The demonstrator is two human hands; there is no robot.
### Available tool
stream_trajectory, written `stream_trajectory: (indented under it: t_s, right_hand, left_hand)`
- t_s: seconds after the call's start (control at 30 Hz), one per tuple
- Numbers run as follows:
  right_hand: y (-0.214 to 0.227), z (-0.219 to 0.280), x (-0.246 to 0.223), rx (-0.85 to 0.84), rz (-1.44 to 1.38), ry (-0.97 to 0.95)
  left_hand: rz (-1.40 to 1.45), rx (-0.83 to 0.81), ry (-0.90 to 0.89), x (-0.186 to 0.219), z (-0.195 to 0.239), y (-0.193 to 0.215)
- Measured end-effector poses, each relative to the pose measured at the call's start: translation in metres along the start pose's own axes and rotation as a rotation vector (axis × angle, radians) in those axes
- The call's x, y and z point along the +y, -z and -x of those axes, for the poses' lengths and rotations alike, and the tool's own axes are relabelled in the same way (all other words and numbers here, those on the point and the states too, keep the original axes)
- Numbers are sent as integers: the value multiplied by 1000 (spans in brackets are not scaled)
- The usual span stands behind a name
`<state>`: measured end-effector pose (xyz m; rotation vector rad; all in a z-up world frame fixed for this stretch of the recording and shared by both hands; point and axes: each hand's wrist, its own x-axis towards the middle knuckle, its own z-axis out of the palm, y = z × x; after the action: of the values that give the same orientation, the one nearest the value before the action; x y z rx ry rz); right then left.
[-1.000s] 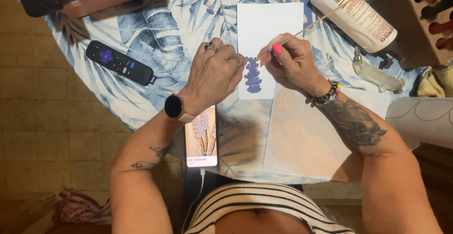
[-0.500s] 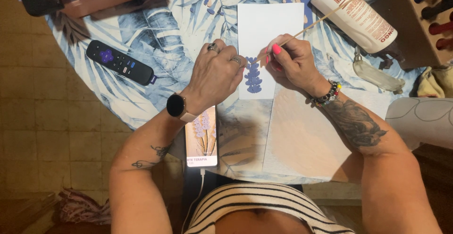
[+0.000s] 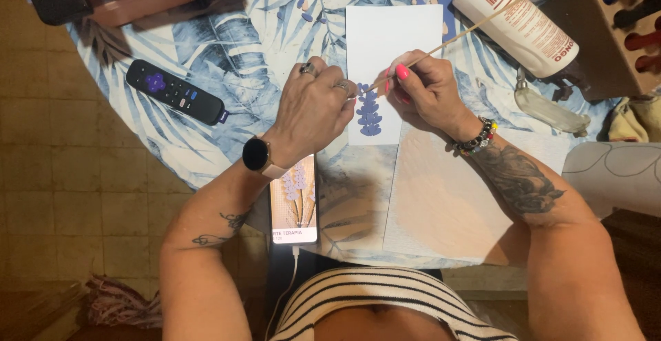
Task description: Crafting a decorative card by placing paper cutouts and using a wooden stick for application
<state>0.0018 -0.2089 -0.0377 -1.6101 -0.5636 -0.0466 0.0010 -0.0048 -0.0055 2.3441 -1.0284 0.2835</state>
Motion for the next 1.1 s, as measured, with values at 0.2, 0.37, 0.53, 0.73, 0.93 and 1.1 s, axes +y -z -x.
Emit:
stream_trajectory:
  t_s: [0.2, 0.37, 0.53, 0.73, 0.93, 1.1]
  right_hand:
    - [-2, -2, -6, -33, 1, -15]
    - [-3, -1, -5, -30, 1, -17]
    - [-3, -3, -8, -33, 12, -23]
    - [-5, -3, -10, -21, -3, -13]
    - [-3, -1, -4, -16, -30, -9]
    - [-3, -1, -5, -11, -39, -23]
  left_hand:
    - [-33, 20, 5, -1, 1, 0]
    - [-43, 25, 6, -1, 1, 1]
    - [-39, 17, 13, 0, -1, 3]
    - [-33, 46, -2, -2, 1, -3]
    - [-39, 35, 10, -2, 1, -5]
    - [-48, 27, 21, -2, 0, -4]
